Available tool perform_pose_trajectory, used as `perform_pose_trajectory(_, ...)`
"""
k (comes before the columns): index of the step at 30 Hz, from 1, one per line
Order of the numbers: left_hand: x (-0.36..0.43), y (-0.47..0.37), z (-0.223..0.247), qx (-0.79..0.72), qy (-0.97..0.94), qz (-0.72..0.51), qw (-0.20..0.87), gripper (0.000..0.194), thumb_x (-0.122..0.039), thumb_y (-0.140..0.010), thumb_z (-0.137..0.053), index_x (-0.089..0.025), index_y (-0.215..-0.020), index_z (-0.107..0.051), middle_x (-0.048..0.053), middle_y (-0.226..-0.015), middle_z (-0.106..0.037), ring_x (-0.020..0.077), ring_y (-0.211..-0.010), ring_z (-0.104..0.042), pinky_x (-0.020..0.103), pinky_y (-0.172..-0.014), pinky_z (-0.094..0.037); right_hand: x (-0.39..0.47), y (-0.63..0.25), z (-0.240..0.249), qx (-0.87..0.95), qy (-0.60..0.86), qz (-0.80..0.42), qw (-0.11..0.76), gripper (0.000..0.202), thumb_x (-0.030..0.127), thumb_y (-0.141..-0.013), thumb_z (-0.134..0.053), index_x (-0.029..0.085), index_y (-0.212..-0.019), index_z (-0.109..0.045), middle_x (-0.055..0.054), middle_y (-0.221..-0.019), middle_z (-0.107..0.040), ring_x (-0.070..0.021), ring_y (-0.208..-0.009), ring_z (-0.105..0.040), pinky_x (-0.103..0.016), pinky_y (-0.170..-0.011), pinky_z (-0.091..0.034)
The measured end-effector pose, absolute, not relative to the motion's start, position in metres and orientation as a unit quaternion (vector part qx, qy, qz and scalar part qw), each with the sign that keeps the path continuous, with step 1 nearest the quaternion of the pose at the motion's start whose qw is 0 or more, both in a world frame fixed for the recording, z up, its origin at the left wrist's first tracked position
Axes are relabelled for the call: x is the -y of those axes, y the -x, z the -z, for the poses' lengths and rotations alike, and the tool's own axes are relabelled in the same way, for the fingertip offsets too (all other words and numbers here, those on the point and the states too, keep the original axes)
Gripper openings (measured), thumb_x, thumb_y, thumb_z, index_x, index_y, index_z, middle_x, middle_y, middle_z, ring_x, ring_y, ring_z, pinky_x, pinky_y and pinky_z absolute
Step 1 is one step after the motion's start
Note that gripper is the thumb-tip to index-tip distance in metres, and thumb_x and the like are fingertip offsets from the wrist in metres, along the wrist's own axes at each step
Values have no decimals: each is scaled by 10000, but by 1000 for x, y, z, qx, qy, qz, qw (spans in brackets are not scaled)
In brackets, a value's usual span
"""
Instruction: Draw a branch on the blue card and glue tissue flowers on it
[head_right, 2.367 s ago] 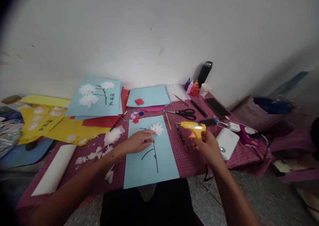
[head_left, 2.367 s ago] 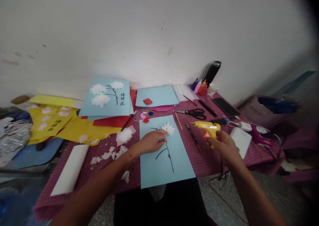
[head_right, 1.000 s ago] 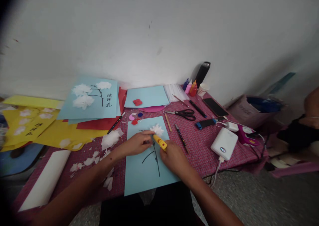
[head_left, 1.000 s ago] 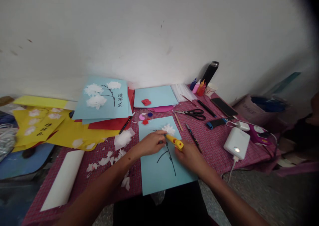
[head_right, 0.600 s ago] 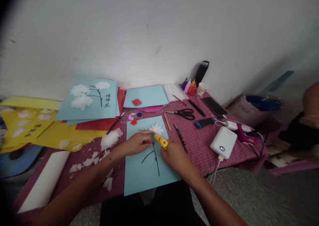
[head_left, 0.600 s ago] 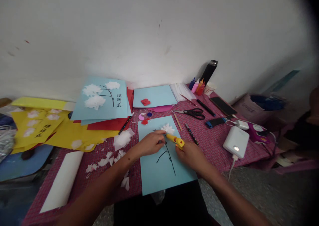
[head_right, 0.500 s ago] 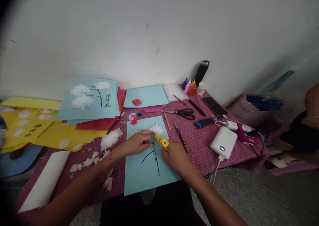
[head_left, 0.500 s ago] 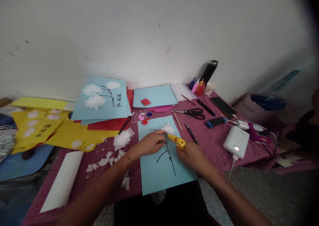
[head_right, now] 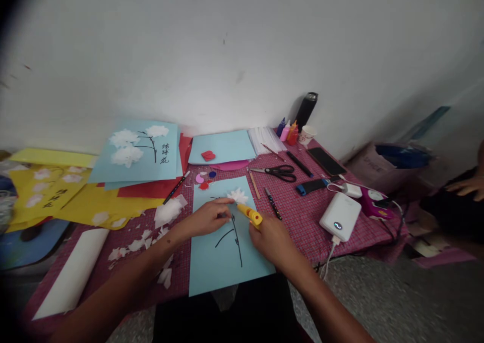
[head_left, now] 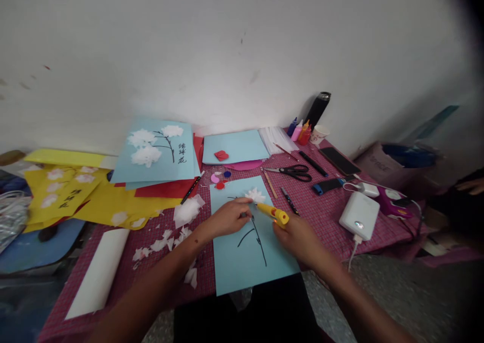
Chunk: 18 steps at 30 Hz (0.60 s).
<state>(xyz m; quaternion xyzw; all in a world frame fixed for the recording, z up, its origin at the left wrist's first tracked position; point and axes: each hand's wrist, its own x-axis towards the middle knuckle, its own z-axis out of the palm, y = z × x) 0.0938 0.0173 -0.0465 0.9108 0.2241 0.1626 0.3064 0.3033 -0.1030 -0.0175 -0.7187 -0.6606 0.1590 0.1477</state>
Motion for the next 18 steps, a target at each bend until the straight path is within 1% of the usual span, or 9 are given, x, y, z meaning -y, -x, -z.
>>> perform_pose_trajectory(3, -15, -94, 48, -234, -906, -177, 305, 122, -152, -881, -590, -217, -843, -687, 62, -1119, -723, 216, -1319, -534, 367, -1042, -465, 113, -311, 15, 643, 718, -177, 200, 204, 253, -886, -473, 183, -829, -656, -84, -801, -720, -207, -693, -650, -286, -607, -395)
perform_pose_trajectory(6, -12, -95, 48, -246, -901, -199, 296, 118, -143, -879, -595, -212, -866, -690, 71, -1181, -707, 205, -1290, -558, 353, -1043, -464, 124, -321, 20, 623, 707, -223, 251, 234, 310, -894, -477, 207, -789, -659, -58, -740, -704, -214, -669, -639, -294, -589, -422)
perform_pose_trajectory(9, -8, -98, 46, -269, -894, -212, 287, 130, -136, -884, -584, -208, -885, -693, 76, -1159, -717, 205, -1242, -593, 356, -1023, -479, 132, -330, 30, 583, 692, -281, 318, 246, 372, -894, -515, 212, -820, -688, -38, -681, -688, -223, -661, -639, -298, -569, -448)
perform_pose_trajectory(12, -5, -103, 47, -300, -882, -229, 282, 113, -156, -889, -598, -207, -889, -699, 78, -1122, -726, 215, -1200, -616, 373, -1002, -497, 138, -337, 39, 544, 686, -304, 374, 241, 396, -880, -551, 203, -878, -695, -25, -653, -670, -218, -642, -635, -297, -557, -455)
perform_pose_trajectory(16, -3, -108, 52, -345, -860, -266, 265, 106, -174, -885, -618, -211, -882, -717, 72, -1109, -710, 206, -1101, -645, 376, -977, -511, 142, -343, 50, 508, 691, -329, 395, 247, 411, -865, -561, 195, -803, -662, -11, -621, -630, -182, -568, -591, -288, -535, -441)
perform_pose_trajectory(18, -2, -111, 54, -360, -855, -276, 252, 115, -179, -886, -618, -216, -891, -726, 66, -1090, -697, 194, -1048, -648, 369, -961, -517, 144, -345, 54, 492, 687, -351, 403, 252, 417, -860, -561, 191, -805, -658, -2, -603, -608, -167, -539, -562, -280, -510, -426)
